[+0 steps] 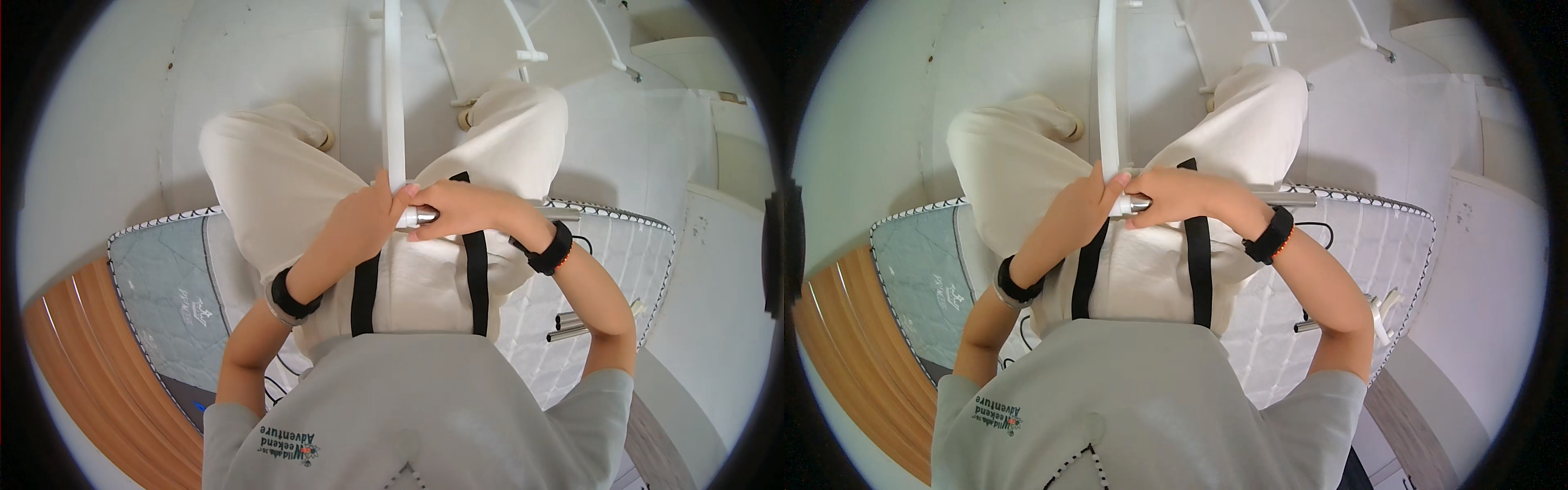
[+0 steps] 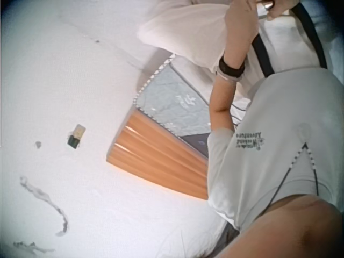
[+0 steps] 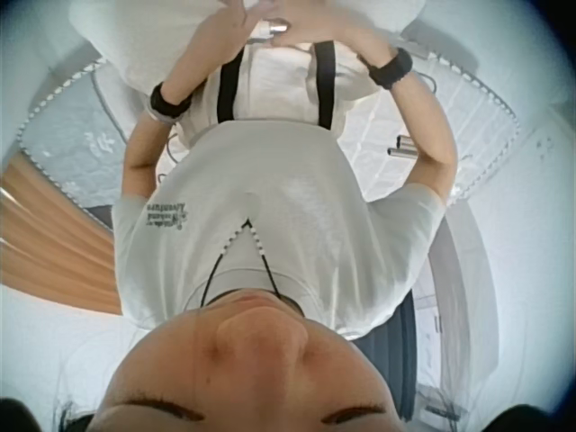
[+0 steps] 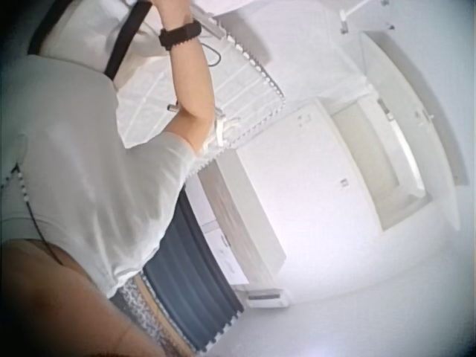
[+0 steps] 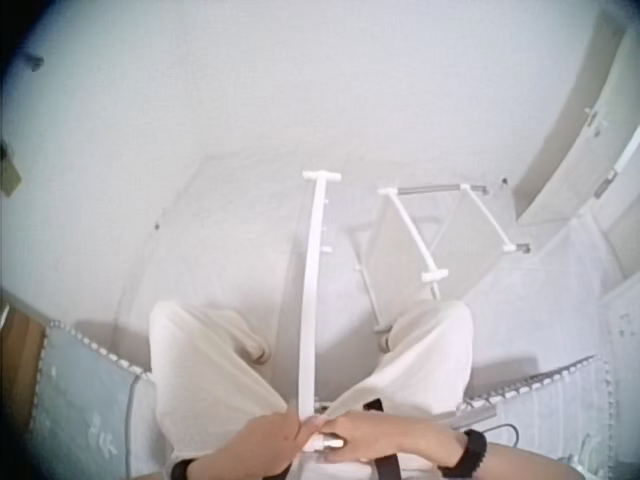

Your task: Assembling a white plastic shelving unit or rack.

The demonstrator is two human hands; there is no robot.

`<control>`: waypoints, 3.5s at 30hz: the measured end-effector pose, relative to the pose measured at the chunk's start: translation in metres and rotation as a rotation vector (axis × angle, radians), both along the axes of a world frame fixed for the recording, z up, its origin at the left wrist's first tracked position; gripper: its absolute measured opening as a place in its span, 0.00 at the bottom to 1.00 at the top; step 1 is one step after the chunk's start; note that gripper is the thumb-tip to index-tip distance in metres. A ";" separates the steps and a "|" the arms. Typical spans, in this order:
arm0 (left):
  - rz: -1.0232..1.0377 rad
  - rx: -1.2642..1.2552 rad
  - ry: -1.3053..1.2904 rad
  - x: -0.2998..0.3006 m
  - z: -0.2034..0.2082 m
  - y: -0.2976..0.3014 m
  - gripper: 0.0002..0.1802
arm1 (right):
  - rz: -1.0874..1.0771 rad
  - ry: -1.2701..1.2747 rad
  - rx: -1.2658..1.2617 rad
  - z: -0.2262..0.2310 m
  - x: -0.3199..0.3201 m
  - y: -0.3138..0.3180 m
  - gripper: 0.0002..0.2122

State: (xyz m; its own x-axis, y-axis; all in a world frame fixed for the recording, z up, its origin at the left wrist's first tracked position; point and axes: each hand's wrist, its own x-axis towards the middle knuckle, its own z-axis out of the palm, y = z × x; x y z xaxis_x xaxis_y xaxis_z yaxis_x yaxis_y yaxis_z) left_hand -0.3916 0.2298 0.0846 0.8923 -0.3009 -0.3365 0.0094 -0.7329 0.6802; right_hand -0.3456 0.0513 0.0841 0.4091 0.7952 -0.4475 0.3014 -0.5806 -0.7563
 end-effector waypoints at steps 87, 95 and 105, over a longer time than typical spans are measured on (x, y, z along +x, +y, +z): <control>0.006 -0.158 0.139 0.030 -0.023 0.051 0.22 | -1.528 -0.864 -0.158 0.078 -0.048 -0.188 0.09; 0.101 -0.075 0.157 0.041 -0.012 0.025 0.28 | -2.284 -0.700 0.237 0.039 -0.158 -0.348 0.07; 0.076 0.038 0.207 0.039 -0.012 0.021 0.30 | -1.943 -0.454 -1.179 -0.145 -0.302 -0.421 0.35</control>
State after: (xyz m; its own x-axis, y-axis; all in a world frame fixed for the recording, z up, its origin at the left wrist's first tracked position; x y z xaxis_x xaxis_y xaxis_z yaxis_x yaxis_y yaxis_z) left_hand -0.3531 0.2505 0.0721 0.8226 -0.2192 -0.5247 0.2018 -0.7502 0.6297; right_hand -0.6480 -0.3695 -0.0604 0.2667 -0.9625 0.0502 -0.9609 -0.2695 -0.0631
